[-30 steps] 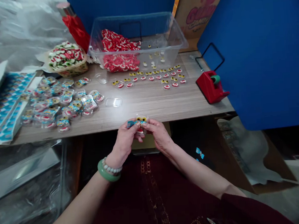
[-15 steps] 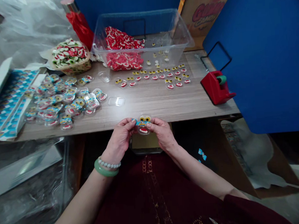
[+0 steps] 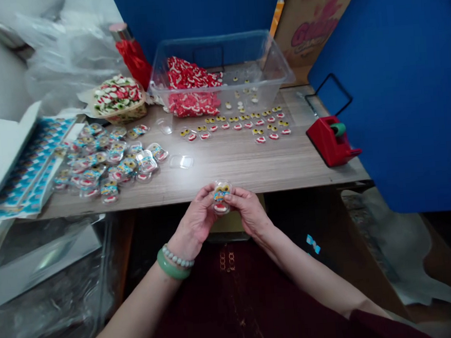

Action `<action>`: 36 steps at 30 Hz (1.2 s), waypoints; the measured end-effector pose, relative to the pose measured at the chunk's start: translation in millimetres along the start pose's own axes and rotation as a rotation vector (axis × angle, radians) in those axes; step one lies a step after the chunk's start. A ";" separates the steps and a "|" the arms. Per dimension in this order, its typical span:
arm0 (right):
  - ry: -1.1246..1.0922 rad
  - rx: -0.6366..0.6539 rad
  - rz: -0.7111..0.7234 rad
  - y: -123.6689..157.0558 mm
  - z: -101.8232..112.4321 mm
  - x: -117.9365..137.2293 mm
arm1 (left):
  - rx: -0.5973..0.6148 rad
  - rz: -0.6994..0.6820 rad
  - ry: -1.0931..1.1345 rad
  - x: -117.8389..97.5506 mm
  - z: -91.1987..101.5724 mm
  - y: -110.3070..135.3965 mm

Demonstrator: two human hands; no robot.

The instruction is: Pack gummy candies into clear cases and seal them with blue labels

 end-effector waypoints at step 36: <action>1.932 -0.205 0.607 -202.9 -149.5 86.5 | -0.557 -1.020 -1.939 -214.2 109.9 -74.4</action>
Point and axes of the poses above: each hand's wrist, its own y-axis away from the middle knuckle, its own z-axis out of the back of the hand, x = y × z, the point moved 2 cm from there along -y, towards the middle knuckle, and after that the axes turned 9 degrees about -z, right-handed, at the moved point
